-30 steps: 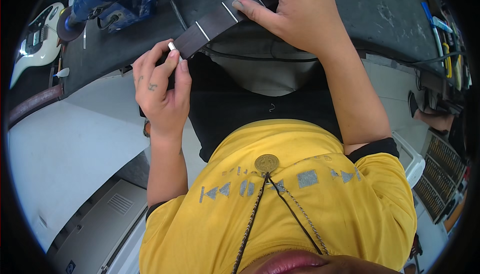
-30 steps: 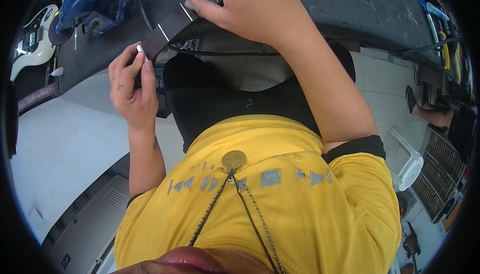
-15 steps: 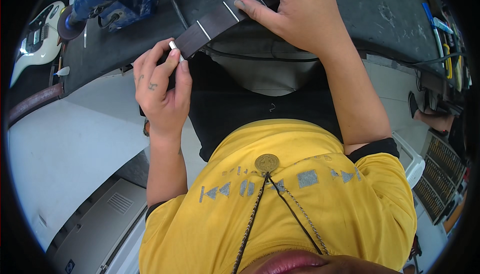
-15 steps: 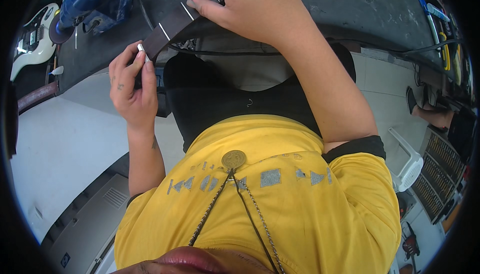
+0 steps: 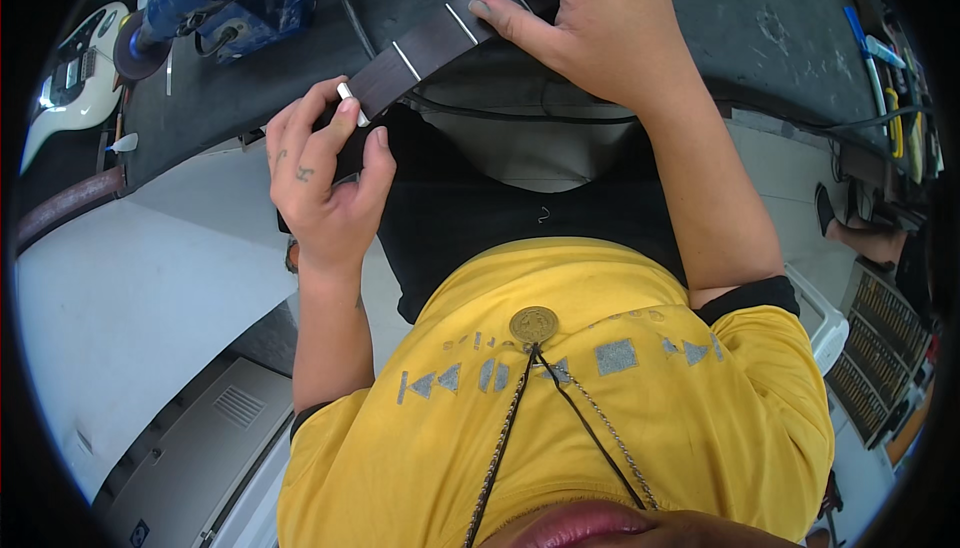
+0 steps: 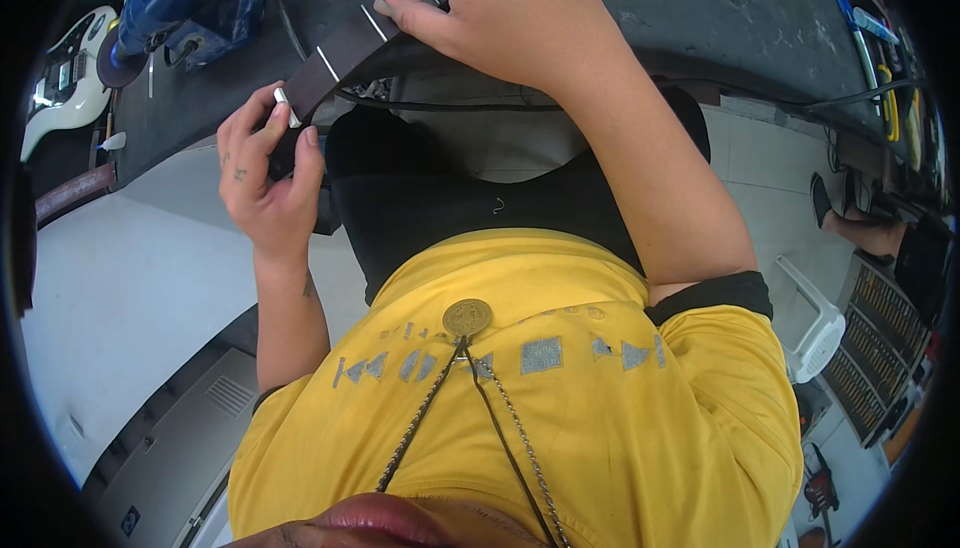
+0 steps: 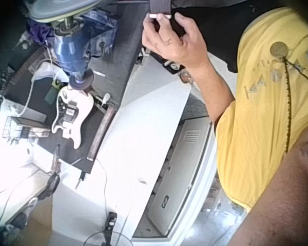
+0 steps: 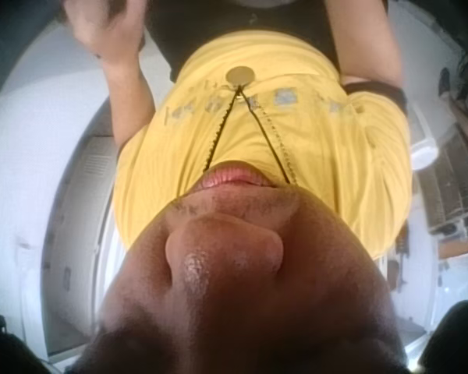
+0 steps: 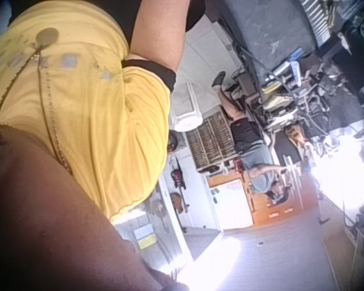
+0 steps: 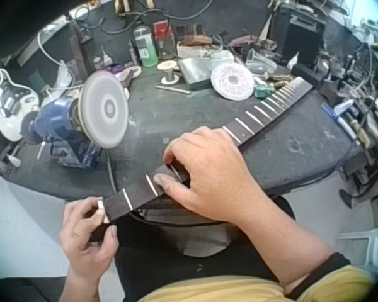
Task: The person places a nut onto the end of a guitar neck and then uses a polishing wheel to polish a small white component before returning it to the guitar neck.
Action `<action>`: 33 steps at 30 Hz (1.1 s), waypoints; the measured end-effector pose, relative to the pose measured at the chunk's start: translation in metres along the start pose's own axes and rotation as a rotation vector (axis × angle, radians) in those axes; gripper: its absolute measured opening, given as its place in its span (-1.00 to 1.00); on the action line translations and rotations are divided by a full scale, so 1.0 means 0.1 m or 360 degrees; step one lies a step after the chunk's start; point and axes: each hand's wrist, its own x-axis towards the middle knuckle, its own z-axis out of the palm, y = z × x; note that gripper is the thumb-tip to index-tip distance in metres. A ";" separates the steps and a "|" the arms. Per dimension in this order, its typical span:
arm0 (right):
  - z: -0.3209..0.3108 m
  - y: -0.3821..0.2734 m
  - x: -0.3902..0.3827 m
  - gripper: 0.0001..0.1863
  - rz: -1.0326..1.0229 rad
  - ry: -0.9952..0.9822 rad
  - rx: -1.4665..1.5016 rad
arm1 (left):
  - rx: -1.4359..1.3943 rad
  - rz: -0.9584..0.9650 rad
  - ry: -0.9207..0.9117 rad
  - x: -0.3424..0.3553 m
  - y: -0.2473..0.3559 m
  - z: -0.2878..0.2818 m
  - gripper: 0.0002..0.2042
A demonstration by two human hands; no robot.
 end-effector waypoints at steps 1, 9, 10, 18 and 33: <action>0.02 0.03 -0.01 -0.73 -0.0034 0.0013 -0.0024 | 0.0003 -0.0009 0.0012 -0.01 0.00 0.01 -0.75; 0.03 0.03 -0.01 -0.73 -0.0034 0.0026 -0.0009 | 0.0043 0.0000 0.0051 -0.02 -0.01 0.04 -0.74; 0.03 0.03 -0.01 -0.73 -0.0034 0.0024 -0.0022 | 0.0048 -0.0004 0.0055 -0.01 -0.01 0.05 -0.74; 0.03 0.03 -0.01 -0.73 -0.0039 0.0035 -0.0019 | 0.0042 -0.0016 0.0049 0.00 0.00 0.03 -0.77; 0.03 0.01 -0.01 -0.73 -0.0015 0.0026 -0.0012 | 0.0009 0.0037 0.0100 0.00 -0.05 0.06 -0.69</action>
